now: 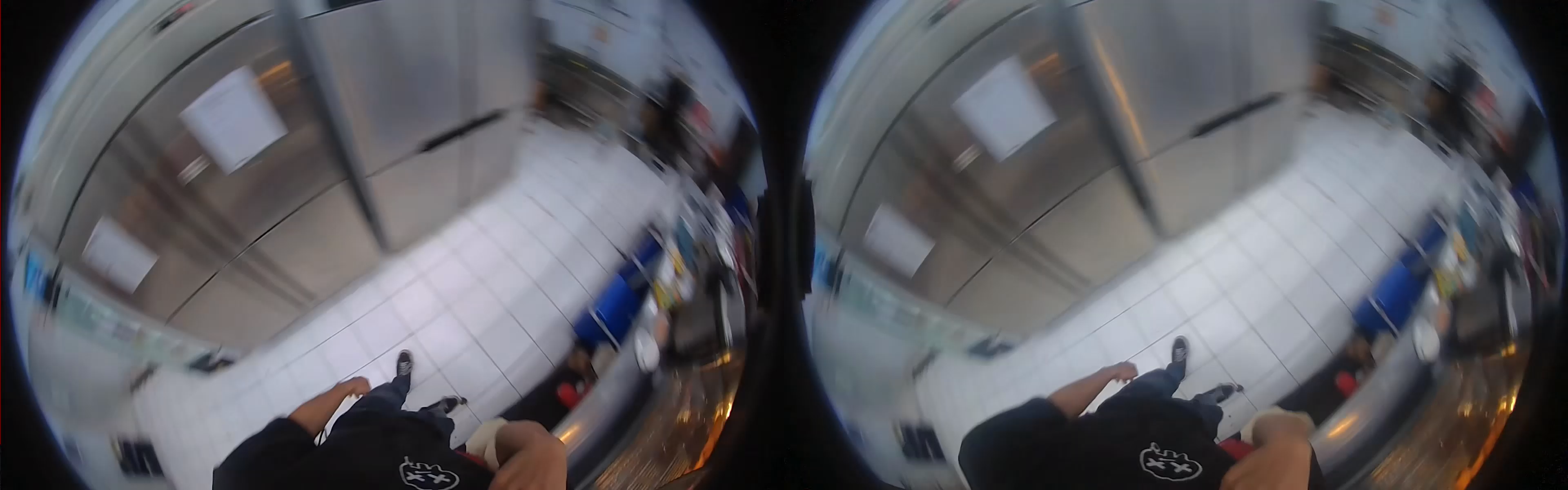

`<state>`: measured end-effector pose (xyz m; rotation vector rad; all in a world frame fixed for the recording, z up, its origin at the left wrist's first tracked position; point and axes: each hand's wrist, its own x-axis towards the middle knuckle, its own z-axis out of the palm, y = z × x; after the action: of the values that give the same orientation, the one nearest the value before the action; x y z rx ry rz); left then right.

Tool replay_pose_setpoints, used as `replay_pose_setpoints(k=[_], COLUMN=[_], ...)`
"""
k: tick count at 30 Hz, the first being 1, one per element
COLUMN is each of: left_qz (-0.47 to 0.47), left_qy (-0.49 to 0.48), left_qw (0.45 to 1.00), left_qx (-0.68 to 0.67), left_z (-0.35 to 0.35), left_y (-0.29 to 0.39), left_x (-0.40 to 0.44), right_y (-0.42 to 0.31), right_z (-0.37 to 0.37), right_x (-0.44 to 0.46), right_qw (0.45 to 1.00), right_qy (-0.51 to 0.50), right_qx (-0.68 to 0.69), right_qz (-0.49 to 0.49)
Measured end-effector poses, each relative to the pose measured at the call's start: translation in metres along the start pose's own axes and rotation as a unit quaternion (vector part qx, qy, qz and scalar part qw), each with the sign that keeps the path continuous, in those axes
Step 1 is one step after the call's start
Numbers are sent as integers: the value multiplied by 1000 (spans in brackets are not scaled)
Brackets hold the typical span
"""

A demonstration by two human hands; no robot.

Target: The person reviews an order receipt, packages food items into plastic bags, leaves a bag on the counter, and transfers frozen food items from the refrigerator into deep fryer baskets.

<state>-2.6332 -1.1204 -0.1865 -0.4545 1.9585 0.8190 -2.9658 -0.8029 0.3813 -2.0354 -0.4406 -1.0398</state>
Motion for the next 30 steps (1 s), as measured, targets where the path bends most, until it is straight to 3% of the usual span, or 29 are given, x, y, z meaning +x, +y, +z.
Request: replay_pose_setpoints(k=[2,5,7,9,11,12,13,14,15,17,18,20,21,23,24,26,30], left_qz=[-139,-181,-49,-13,-26,1,-67,-134,-201,-249,-299,-343,-344,-361,-361,-354,-387], left_qy=[-21,31,2,114,160,141,174,212,217,342,399,566,578,576,574,551,531], left_qw=[973,977,999,989,983,990,980,959,949,906,866,724,701,659,642,654,676], left_qx=[-181,-112,-6,-94,-87,7,-65,-130,-105,-26,31,195,236,321,357,378,335], left_z=[-12,22,22,36,7,-11,-24,-51,-94,-166,-208,-279,-310,-355,-364,-379,-395], left_y=[31,-10,-43,-98,-99,-115,-132,-156,-152,-222,-255,-311,-316,-328,-344,-367,-344], left_x=[-64,-60,-57,-11,-44,-48,-58,-68,-120,-162,-185,-237,-281,-339,-347,-346,-341], right_y=[15,31,45,56,75,91,108,128,146,188,214,271,299,357,390,444,474], right_z=[-2,7,-3,-6,2,1,0,-6,-12,-24,-28,-44,-48,-22,-15,13,63], right_x=[10,22,29,41,62,72,82,91,98,117,125,128,119,95,70,11,-74], right_qw=[999,995,996,996,995,994,993,992,992,992,989,978,933,802,699,559,524], right_qy=[-10,4,-27,-48,-58,-58,-57,-59,-65,-65,-37,14,91,376,388,510,448], right_qx=[34,98,88,66,60,73,83,86,76,58,61,71,166,1,-52,-37,-126], right_qz=[-27,-22,-4,27,57,63,69,74,80,94,128,195,305,465,598,653,713])
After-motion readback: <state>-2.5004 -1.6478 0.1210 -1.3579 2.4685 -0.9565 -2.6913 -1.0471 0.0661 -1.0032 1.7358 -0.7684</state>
